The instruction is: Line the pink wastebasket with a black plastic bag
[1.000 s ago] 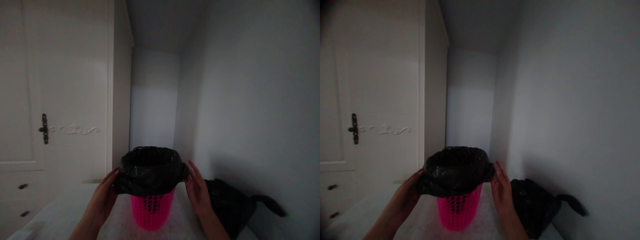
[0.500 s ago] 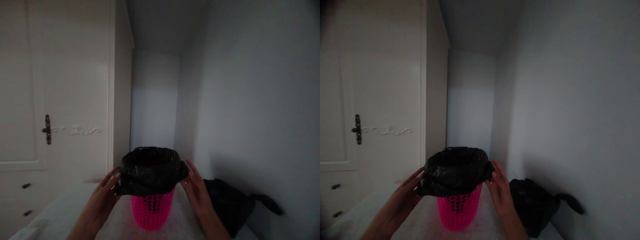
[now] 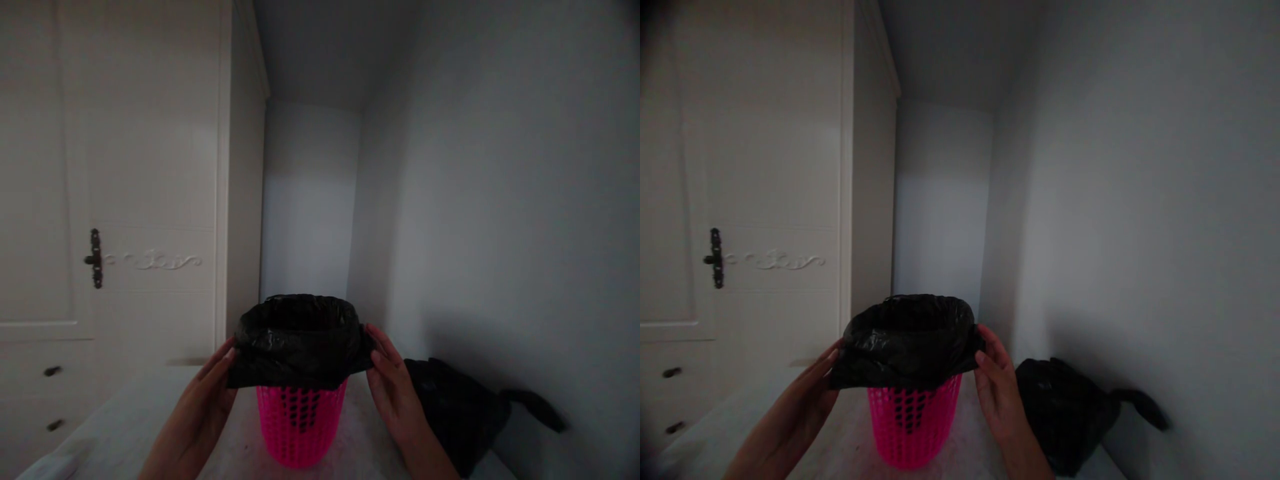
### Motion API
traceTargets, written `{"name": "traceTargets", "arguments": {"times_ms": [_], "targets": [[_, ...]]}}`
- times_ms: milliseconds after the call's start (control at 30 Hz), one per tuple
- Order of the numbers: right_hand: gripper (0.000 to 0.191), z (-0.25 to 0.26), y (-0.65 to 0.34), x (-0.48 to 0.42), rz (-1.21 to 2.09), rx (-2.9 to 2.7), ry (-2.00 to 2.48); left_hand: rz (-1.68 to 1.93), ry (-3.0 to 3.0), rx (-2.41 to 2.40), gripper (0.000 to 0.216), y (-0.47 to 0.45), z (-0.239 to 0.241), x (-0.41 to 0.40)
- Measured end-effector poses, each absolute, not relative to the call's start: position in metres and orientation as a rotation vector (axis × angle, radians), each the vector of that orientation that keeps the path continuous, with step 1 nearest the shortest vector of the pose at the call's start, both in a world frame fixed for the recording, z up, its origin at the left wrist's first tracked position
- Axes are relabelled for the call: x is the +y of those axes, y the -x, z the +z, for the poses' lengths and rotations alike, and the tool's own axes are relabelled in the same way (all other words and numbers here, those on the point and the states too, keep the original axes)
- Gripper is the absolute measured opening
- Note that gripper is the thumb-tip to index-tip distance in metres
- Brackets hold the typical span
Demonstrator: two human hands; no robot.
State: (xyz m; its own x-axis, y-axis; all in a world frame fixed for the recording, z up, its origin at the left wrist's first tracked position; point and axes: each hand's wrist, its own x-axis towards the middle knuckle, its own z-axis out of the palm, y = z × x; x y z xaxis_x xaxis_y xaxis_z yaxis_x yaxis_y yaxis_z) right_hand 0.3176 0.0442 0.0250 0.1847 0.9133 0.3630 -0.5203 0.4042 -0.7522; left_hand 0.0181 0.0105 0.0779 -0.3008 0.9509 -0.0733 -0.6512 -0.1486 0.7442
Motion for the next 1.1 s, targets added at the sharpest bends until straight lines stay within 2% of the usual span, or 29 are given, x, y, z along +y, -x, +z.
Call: {"name": "traceTargets", "arguments": {"times_ms": [67, 233, 367, 433, 533, 600, 700, 900, 1100], "targets": [[0.061, 0.025, -0.318, 0.043, 1.068, -0.948, 0.504, 1.718, -0.599, 0.820, 0.046, -0.015, 0.070, 0.007], [0.067, 0.025, -0.324, 0.040, 0.967, -1.186, 0.501, 1.707, -1.140, 1.101, 0.094, -0.004, 0.031, 0.009], [0.042, 0.020, -0.328, 0.042, 0.632, -1.390, 0.606, 1.875, -1.744, 1.489, 0.106, -0.010, 0.011, 0.008], [0.026, 0.018, -0.329, 0.044, 0.448, -1.466, 0.654, 1.895, -2.076, 1.665, 0.100, -0.016, 0.013, 0.005], [0.011, 0.020, -0.329, 0.043, 0.242, -1.565, 0.693, 1.788, -2.587, 1.627, 0.068, -0.020, 0.024, 0.004], [0.011, 0.022, -0.329, 0.041, 0.182, -1.606, 0.695, 1.708, -2.801, 1.468, 0.046, -0.020, 0.033, 0.007], [0.016, 0.028, -0.326, 0.037, 0.165, -1.620, 0.678, 1.683, -2.717, 1.317, 0.029, -0.020, 0.047, 0.012], [0.018, 0.044, -0.306, 0.033, 0.286, -1.441, 0.817, 1.819, -2.048, 1.323, 0.020, -0.040, 0.083, 0.016], [0.022, 0.062, -0.309, 0.048, 0.152, -1.360, 0.927, 1.904, -1.942, 1.360, 0.023, -0.033, 0.103, 0.038]]}}
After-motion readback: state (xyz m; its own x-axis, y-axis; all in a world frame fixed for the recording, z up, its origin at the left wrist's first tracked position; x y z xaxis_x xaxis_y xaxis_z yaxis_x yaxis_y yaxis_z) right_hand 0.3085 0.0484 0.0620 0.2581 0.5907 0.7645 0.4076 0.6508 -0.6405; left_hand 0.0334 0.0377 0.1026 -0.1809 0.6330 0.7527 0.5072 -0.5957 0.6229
